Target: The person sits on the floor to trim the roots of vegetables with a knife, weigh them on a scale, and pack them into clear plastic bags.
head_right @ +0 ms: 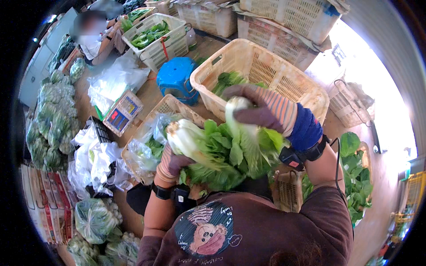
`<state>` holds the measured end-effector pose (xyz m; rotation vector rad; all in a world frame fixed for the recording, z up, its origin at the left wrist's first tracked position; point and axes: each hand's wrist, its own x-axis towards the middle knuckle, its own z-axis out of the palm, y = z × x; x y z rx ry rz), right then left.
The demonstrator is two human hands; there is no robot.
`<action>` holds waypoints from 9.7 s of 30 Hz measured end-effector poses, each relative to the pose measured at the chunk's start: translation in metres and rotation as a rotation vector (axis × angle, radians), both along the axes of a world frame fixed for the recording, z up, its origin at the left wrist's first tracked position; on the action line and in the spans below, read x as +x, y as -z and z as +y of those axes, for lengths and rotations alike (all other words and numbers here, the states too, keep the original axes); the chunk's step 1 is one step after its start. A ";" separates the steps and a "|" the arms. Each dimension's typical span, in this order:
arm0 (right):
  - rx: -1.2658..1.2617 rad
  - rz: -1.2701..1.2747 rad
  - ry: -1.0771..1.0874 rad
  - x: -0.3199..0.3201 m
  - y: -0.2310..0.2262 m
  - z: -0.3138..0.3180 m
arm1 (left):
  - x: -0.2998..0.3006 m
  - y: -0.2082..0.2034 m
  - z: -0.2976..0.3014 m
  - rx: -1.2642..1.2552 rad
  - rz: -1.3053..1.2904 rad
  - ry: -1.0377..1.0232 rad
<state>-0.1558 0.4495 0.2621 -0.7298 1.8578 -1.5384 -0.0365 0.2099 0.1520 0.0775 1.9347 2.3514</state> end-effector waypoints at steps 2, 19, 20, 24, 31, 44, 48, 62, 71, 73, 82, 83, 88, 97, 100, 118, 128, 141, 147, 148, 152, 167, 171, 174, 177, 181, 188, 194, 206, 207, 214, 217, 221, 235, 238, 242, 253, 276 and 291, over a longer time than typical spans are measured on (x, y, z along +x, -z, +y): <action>-0.071 -0.241 0.075 -0.003 0.013 0.001 | 0.012 0.017 -0.028 0.159 -0.106 0.010; 0.558 0.679 0.182 0.024 0.130 0.064 | 0.015 -0.004 -0.036 0.093 -0.233 -0.076; 0.531 0.801 0.232 0.023 0.130 0.067 | 0.011 -0.017 -0.028 0.021 -0.218 -0.077; 0.194 0.266 0.311 0.021 0.105 0.037 | 0.008 -0.028 -0.017 -0.208 -0.088 -0.148; -0.060 0.503 -0.106 0.020 0.059 -0.036 | 0.013 -0.018 -0.016 -0.171 -0.110 -0.111; 0.219 0.316 -0.689 -0.030 0.040 -0.126 | 0.025 -0.013 -0.052 -0.227 -0.292 0.075; -0.003 -0.009 -0.241 -0.050 0.053 -0.116 | 0.026 -0.020 -0.046 -0.191 -0.224 -0.064; 0.353 0.601 -0.562 0.003 0.042 -0.111 | 0.022 0.000 -0.030 0.029 -0.216 -0.097; -0.537 -0.195 -0.093 -0.062 0.050 0.007 | 0.038 0.013 -0.056 0.229 -0.158 -0.051; -0.356 0.499 0.282 -0.065 0.065 0.096 | 0.036 0.014 -0.058 0.309 -0.196 -0.143; 0.420 -0.026 1.505 0.090 0.054 0.477 | 0.021 0.019 -0.067 0.902 -0.083 -0.222; 0.596 0.010 1.588 0.104 0.053 0.482 | 0.018 0.019 -0.068 0.914 -0.064 -0.198; 0.582 0.526 1.394 0.061 0.078 0.364 | 0.003 0.017 -0.059 0.928 -0.032 -0.144; 0.039 0.601 0.006 0.058 0.053 -0.062 | 0.013 0.000 -0.030 0.826 -0.070 -0.212; -0.176 0.659 0.100 0.061 0.066 -0.099 | 0.012 -0.010 -0.019 0.685 0.016 -0.281; -0.368 0.827 0.150 0.056 0.079 -0.076 | 0.005 0.006 -0.020 1.127 -0.203 -0.270; 0.238 0.545 -0.610 0.038 0.071 -0.050 | 0.031 0.018 -0.092 0.974 0.357 -0.375; 0.339 0.340 0.594 0.056 0.226 0.045 | 0.040 0.004 -0.075 -0.330 0.398 -0.607; 0.058 -0.076 0.588 0.070 0.209 0.003 | 0.023 0.012 -0.057 -1.163 0.425 -0.857; 0.062 0.040 0.534 0.068 0.218 0.005 | 0.025 0.014 -0.055 -1.167 0.407 -0.868; 0.007 -0.054 0.520 0.069 0.182 -0.007 | 0.029 0.011 -0.053 -1.183 0.425 -0.878; -0.193 1.384 -0.015 0.025 0.067 -0.113 | 0.081 -0.020 -0.042 -0.152 0.137 -0.381; -0.035 0.987 -0.161 0.052 0.086 -0.123 | 0.072 -0.011 -0.040 -0.350 0.505 -0.266; -0.226 0.395 -0.308 0.057 0.071 -0.120 | 0.077 -0.009 -0.041 -0.346 0.480 -0.242; -0.336 0.359 -0.221 0.061 0.075 -0.114 | 0.081 0.001 -0.035 -0.199 0.369 -0.152; -0.316 0.647 -0.187 0.057 0.087 -0.113 | 0.080 0.022 -0.027 -0.063 0.214 -0.190; -0.076 0.503 -0.434 0.074 0.093 -0.113 | 0.066 0.023 -0.014 0.288 0.091 -0.384; -0.309 0.309 -0.247 0.085 0.131 -0.134 | 0.059 0.024 -0.017 -0.130 0.172 -0.491; -0.133 0.109 -0.317 0.040 0.153 -0.128 | 0.050 0.070 -0.087 0.040 0.244 -1.288; -0.135 0.075 -0.304 0.037 0.155 -0.131 | 0.049 0.093 -0.096 -0.405 0.095 -1.420; -0.279 -0.456 -0.201 0.011 0.179 -0.174 | 0.036 0.159 -0.157 -1.139 -0.924 -1.030; -0.391 -0.828 -0.225 0.012 0.190 -0.214 | 0.084 0.213 -0.199 -0.964 -0.580 -1.493; -0.492 -1.213 -0.271 0.006 0.211 -0.272 | 0.122 0.189 -0.200 -0.652 -0.476 -1.553; -0.130 1.110 -0.637 -0.005 0.211 -0.320 | 0.146 0.128 -0.182 1.181 -0.030 -1.191; 0.077 1.213 -0.987 0.020 0.190 -0.322 | 0.152 0.136 -0.182 1.103 0.083 -1.011; 0.166 1.129 -1.054 0.036 0.240 -0.343 | 0.137 0.134 -0.171 0.830 -0.065 -1.063; 0.097 1.005 -1.115 0.085 0.267 -0.375 | 0.151 0.138 -0.169 0.285 -0.282 -1.329; 0.768 0.853 -1.114 0.095 0.357 -0.399 | 0.151 0.105 -0.169 0.756 0.171 -1.286; 0.537 1.155 -1.379 0.088 0.395 -0.375 | 0.151 0.097 -0.138 0.536 -0.073 -0.722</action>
